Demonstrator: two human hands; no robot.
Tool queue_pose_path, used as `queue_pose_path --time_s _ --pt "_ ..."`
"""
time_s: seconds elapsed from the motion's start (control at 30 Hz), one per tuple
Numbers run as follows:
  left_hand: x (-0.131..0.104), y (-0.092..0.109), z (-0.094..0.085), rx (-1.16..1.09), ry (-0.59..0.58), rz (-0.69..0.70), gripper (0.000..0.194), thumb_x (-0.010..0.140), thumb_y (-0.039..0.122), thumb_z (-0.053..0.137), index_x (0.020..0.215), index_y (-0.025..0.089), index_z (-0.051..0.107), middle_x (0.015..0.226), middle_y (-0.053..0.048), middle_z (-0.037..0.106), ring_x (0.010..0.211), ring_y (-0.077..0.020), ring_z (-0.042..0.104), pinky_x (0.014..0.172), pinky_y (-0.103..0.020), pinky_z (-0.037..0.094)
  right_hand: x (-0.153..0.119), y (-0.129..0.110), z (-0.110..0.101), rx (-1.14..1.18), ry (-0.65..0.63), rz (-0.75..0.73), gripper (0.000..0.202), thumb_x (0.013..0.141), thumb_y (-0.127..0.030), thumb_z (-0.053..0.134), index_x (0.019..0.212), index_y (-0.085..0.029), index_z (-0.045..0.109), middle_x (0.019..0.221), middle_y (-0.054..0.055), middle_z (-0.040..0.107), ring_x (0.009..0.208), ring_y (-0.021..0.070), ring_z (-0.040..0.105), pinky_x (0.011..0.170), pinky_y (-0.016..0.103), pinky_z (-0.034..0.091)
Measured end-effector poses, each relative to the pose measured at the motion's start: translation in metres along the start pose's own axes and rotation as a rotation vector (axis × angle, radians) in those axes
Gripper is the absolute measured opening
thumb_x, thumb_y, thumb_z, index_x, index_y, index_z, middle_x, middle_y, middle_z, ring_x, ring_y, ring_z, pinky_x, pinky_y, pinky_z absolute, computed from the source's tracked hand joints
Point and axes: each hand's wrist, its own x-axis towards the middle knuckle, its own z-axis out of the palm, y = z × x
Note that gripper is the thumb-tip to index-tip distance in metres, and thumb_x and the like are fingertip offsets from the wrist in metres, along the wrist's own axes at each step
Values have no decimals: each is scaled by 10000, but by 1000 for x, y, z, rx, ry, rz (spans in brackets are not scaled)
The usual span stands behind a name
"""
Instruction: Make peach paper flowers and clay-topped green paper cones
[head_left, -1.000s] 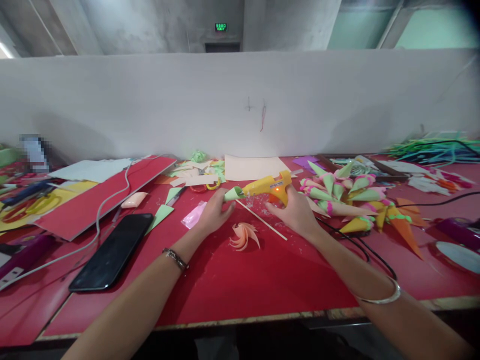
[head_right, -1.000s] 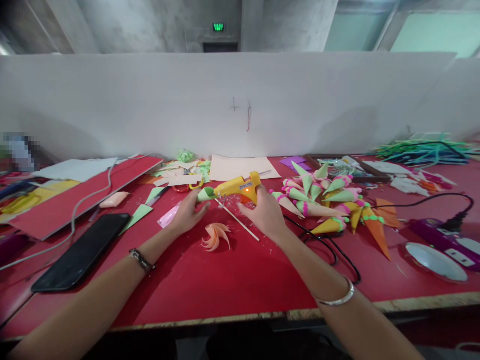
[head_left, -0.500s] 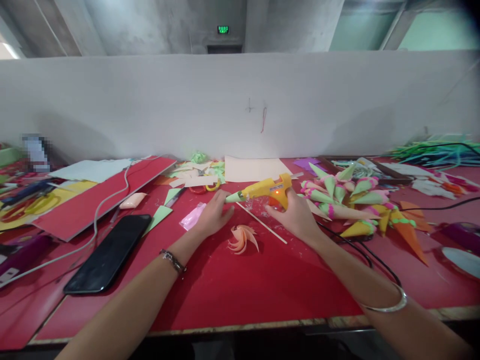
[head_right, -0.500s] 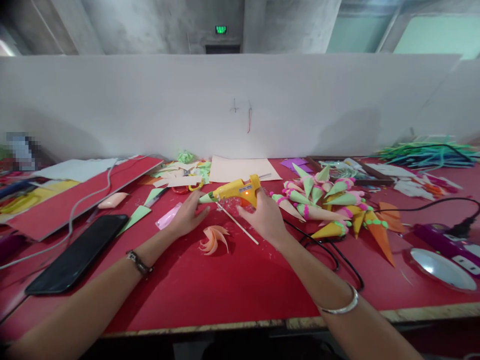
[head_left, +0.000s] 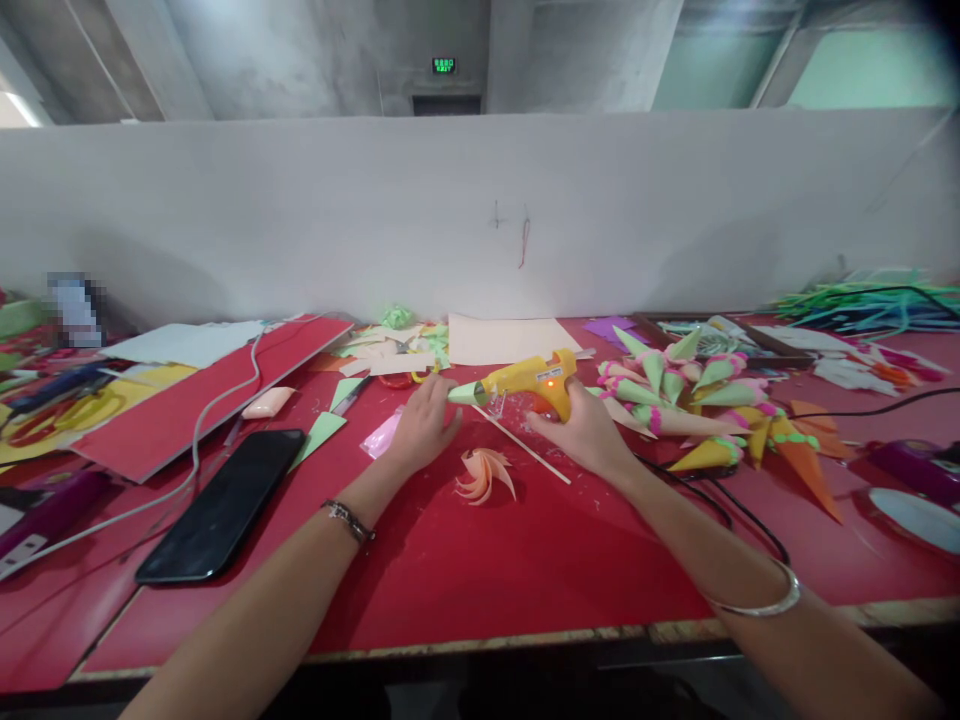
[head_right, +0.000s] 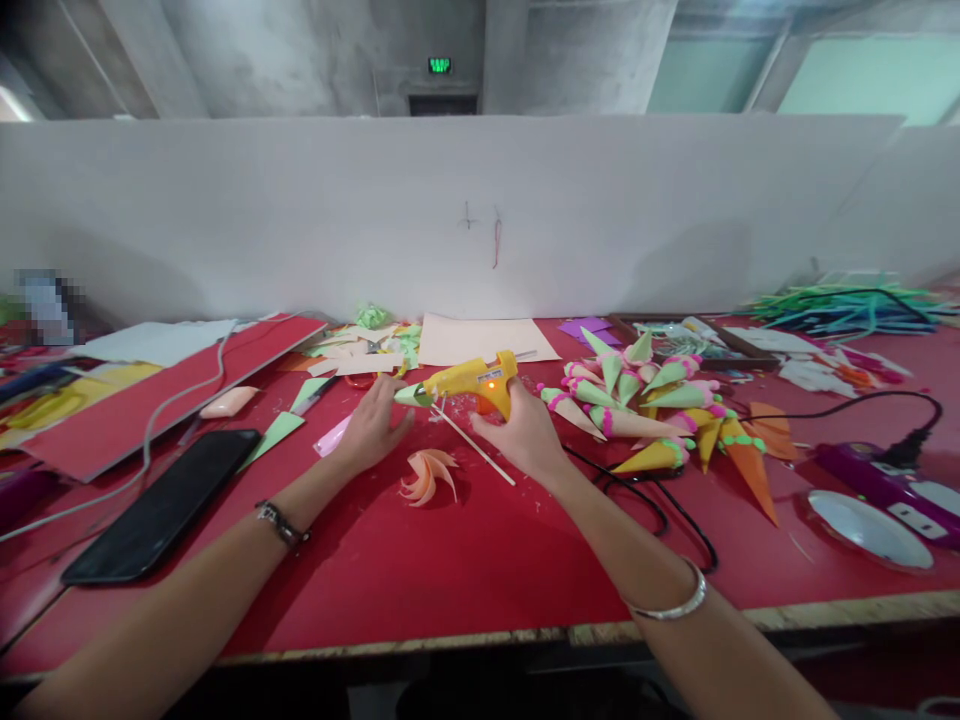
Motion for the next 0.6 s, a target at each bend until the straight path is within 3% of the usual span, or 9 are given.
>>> queue_pose_path --time_s 0.27,0.6 --pt "2 -3 -1 146 92 50 250 756 160 435 999 147 377 925 -102 482 898 -227 471 763 -373 425 0 0 -4 62 -78 0 224 620 -372 551 725 -187 479 620 -2 551 532 143 507 485 258 398" --pt "1 -4 -6 142 43 31 264 716 120 454 969 158 389 922 -103 473 892 -242 480 761 -378 422 2 3 -6 47 -134 -61 178 647 -273 495 799 -184 469 667 0 553 545 142 485 494 248 364"
